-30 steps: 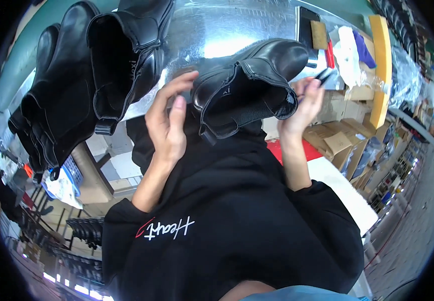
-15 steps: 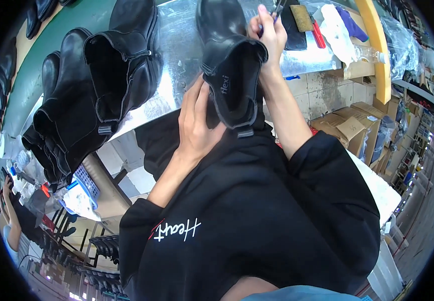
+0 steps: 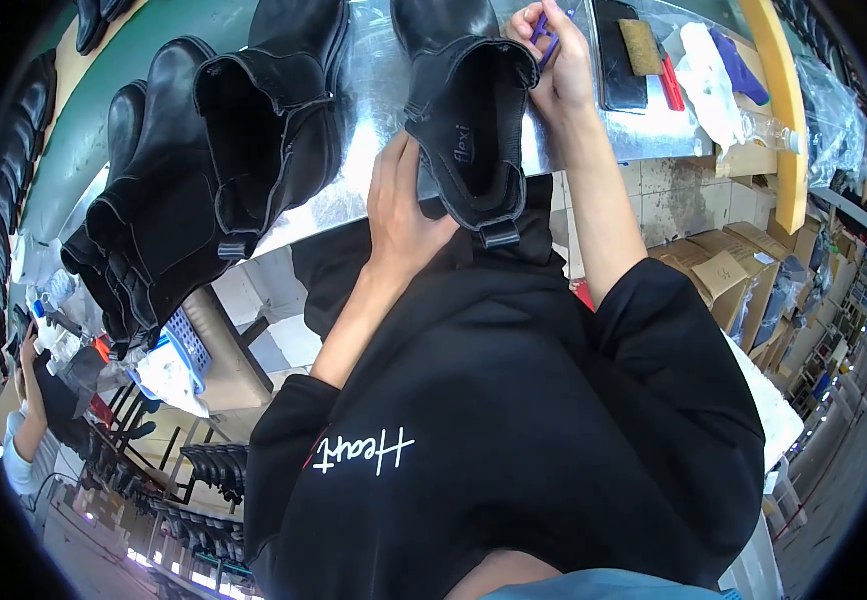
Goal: Inspecting black boots and trimming excess threads using small snips at a factory workstation.
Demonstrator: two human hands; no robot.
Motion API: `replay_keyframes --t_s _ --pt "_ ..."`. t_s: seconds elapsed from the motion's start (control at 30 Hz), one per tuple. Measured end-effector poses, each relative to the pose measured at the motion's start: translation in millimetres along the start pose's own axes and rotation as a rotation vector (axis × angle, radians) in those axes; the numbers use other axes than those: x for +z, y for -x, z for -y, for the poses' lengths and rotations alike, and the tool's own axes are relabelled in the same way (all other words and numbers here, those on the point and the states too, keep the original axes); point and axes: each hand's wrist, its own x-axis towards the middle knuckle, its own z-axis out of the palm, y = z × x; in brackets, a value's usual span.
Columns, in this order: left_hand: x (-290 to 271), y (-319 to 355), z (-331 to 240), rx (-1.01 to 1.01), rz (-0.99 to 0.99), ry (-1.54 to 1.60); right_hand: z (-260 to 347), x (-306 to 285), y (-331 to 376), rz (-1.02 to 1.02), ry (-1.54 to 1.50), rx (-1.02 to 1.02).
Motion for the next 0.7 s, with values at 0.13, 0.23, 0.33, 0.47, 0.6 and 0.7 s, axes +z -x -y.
replay_keyframes --t_s 0.13,0.23,0.33,0.47,0.6,0.7 --pt "0 -2 -2 0.012 -0.011 0.016 5 2 0 -0.036 -0.059 0.046" --pt "-2 -4 -4 -0.003 -0.005 0.022 3 0 1 -0.027 -0.04 0.032" --pt "-3 -6 -6 -0.001 -0.033 0.036 2 -1 1 -0.036 -0.009 0.032" --pt "-11 -1 -7 -0.07 0.005 0.165 7 -1 3 0.068 0.081 0.04" --pt "-37 24 -12 0.007 -0.108 0.265 7 2 1 -0.015 0.027 0.022" --pt "-57 43 -19 -0.059 -0.373 0.041 7 0 0 -0.021 0.005 0.045"
